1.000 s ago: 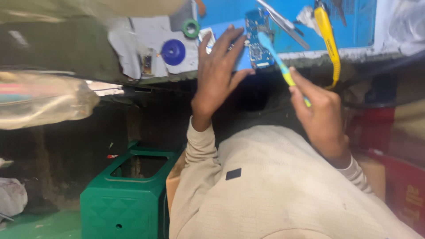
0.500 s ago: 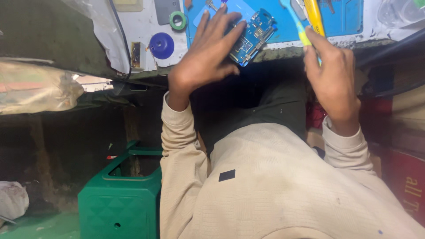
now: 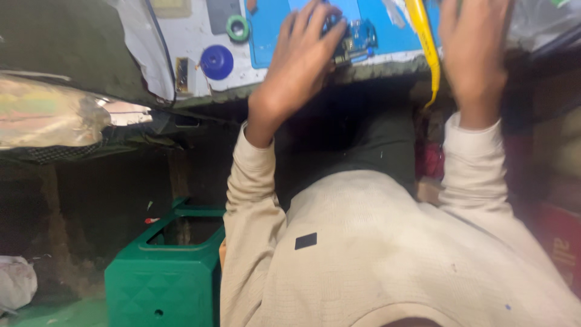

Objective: The person applies paste from a small tube onto a circuit board resting on their lap, then places the board in a holder on the workbench and solders a connector on the board with a soldering iron, steadying the board with the other hand.

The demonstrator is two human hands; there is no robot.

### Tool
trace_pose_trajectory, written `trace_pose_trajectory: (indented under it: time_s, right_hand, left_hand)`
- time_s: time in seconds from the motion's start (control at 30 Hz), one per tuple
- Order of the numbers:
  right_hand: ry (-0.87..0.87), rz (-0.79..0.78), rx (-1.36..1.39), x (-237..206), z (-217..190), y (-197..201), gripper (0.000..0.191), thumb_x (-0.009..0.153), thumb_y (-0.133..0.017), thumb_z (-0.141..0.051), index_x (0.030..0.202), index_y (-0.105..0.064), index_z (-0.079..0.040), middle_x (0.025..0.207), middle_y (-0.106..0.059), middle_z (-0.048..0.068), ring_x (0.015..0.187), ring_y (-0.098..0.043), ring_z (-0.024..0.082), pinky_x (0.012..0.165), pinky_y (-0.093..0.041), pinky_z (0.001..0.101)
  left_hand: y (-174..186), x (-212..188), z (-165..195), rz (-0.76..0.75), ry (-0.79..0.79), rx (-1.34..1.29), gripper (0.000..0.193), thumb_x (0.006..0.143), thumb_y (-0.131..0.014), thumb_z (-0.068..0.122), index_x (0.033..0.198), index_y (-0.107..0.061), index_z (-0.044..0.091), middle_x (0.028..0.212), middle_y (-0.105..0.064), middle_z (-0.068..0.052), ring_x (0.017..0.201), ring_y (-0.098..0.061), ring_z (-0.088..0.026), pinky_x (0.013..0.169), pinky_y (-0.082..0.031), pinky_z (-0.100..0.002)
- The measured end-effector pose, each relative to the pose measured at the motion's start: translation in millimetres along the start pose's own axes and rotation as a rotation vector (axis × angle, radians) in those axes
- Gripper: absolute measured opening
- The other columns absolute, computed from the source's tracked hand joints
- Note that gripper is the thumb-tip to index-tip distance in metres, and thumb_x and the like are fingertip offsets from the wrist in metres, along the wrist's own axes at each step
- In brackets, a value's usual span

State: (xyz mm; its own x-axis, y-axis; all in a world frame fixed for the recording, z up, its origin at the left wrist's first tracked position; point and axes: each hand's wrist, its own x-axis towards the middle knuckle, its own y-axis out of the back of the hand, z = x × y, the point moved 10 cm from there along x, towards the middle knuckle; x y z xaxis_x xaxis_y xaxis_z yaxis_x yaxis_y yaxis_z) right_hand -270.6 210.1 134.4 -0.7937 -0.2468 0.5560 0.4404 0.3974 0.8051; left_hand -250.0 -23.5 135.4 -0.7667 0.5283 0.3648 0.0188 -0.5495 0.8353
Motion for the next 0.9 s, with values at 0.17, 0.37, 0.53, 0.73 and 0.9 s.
trace_pose_trajectory:
  time_s: [0.17,0.37,0.53,0.73,0.9]
  right_hand:
    - [-0.104,-0.046,0.038,-20,-25,-13,0.017,0.104,-0.073,-0.005,0.117,-0.065,0.003,0.112,-0.059,0.020,0.107,-0.055,0.041,0.090,-0.042,0.0519]
    - [-0.213,0.028,0.181,-20,-38,24,0.023,0.104,-0.069,0.006,0.126,-0.064,0.001,0.112,-0.059,0.015,0.106,-0.060,0.029,0.091,-0.048,0.0413]
    - [-0.305,0.118,0.307,-62,-57,58,0.021,0.109,-0.075,0.007,0.126,-0.063,0.004,0.117,-0.061,0.016,0.097,-0.062,0.023,0.081,-0.051,0.0354]
    - [-0.166,0.302,0.276,-85,-99,75,0.016,0.114,-0.074,-0.001,0.119,-0.059,0.002,0.115,-0.061,0.016,0.110,-0.063,0.029,0.090,-0.054,0.0377]
    - [0.165,-0.086,0.584,-115,-122,70,0.014,0.098,-0.058,-0.020,0.106,-0.063,-0.009,0.101,-0.067,0.010,0.099,-0.065,0.023,0.089,-0.053,0.0372]
  left_hand:
    - [6,-27,7,0.286,0.170,-0.024,0.058,0.097,-0.077,0.007,0.148,-0.051,0.003,0.149,-0.047,-0.015,0.148,-0.040,-0.038,0.124,-0.034,-0.052]
    - [7,-72,35,0.608,0.258,-0.074,0.039,0.097,-0.075,0.004,0.133,-0.061,0.004,0.136,-0.060,-0.013,0.142,-0.048,-0.038,0.122,-0.037,-0.051]
    - [-64,-67,46,0.540,0.366,-1.165,0.012,0.109,-0.069,0.004,0.121,-0.068,0.001,0.116,-0.069,-0.009,0.113,-0.067,-0.019,0.103,-0.052,-0.032]
    - [-126,-15,82,0.281,0.350,-1.645,0.031,0.108,-0.069,0.013,0.135,-0.061,-0.003,0.118,-0.071,-0.010,0.110,-0.067,-0.012,0.097,-0.055,-0.028]
    - [-109,2,93,0.299,0.334,-1.596,0.029,0.106,-0.072,0.017,0.127,-0.063,-0.003,0.108,-0.072,-0.009,0.098,-0.070,-0.011,0.089,-0.059,-0.029]
